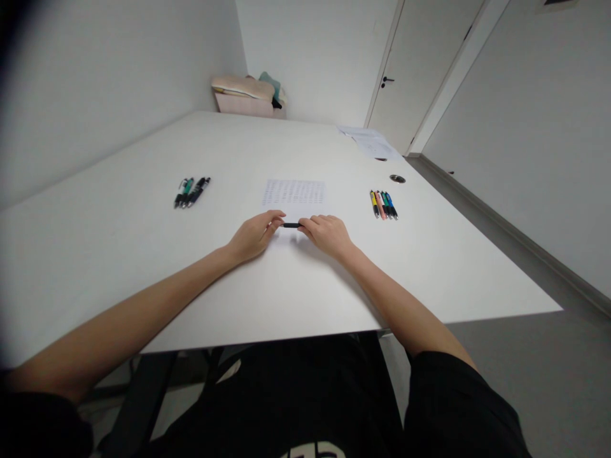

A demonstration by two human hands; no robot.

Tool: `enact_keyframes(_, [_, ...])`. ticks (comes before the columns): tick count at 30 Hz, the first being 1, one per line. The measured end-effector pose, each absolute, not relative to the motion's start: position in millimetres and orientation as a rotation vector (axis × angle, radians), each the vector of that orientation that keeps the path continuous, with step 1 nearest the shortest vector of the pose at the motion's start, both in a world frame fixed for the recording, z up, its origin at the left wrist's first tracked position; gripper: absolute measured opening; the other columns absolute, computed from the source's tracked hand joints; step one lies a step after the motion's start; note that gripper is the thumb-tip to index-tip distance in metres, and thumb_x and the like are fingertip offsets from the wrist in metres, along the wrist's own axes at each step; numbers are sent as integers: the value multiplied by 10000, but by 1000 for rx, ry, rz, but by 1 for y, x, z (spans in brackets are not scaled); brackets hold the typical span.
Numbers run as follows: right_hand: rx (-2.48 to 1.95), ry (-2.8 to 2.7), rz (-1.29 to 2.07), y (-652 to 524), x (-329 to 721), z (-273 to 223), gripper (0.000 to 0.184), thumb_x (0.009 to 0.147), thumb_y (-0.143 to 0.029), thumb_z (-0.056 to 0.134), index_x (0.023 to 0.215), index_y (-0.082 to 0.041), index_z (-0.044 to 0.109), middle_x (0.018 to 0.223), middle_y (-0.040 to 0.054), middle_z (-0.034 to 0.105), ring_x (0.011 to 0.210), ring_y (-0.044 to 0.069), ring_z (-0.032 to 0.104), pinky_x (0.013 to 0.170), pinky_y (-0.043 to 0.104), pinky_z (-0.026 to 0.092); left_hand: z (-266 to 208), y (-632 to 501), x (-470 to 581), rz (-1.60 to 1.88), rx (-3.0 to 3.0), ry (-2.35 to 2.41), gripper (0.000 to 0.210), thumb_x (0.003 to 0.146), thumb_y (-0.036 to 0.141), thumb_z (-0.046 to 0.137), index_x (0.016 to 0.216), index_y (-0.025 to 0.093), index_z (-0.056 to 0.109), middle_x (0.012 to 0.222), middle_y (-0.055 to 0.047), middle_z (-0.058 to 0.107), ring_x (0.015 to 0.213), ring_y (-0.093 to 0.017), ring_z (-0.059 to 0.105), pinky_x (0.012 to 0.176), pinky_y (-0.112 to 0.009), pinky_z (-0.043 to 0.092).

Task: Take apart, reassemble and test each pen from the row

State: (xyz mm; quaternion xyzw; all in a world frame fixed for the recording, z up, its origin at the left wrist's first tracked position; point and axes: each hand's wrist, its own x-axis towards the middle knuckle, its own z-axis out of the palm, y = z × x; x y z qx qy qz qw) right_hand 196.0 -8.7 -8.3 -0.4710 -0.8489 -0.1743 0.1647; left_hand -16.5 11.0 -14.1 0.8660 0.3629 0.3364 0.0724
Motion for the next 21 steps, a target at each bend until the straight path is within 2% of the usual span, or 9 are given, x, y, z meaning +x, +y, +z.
enact_keyframes(3, [-1364,-2421,-477,-8,197,-8,392,945,-415,306,1011,-202,629,793,42,663,679,124,556,619,266,279,-14,10,-18,1095,2636,979,244,883,245,429,1098,149,493,998,-80,620,865,-158,598,769,-293,485])
enact_keyframes(7, [-1384,-2426,-452,-8,197,-8,370,941,-404,331,1029,-201,627,806,45,671,693,127,568,620,264,285,-14,11,-20,1070,2705,930,186,836,192,489,1018,168,514,962,-58,608,866,-159,581,736,-285,480])
enact_keyframes(14, [-1374,-2424,-457,-8,196,-9,377,941,-409,323,1017,-205,631,795,41,670,683,128,567,617,266,285,-16,14,-20,1060,2736,915,132,849,151,463,958,178,531,934,-45,612,864,-155,568,750,-285,468])
enact_keyframes(21, [-1369,-2421,-486,-10,197,-7,402,946,-418,293,1016,-209,629,790,29,666,674,127,563,614,268,286,-15,13,-20,1049,2692,962,122,878,213,456,954,158,533,889,-46,618,800,-152,564,720,-281,468])
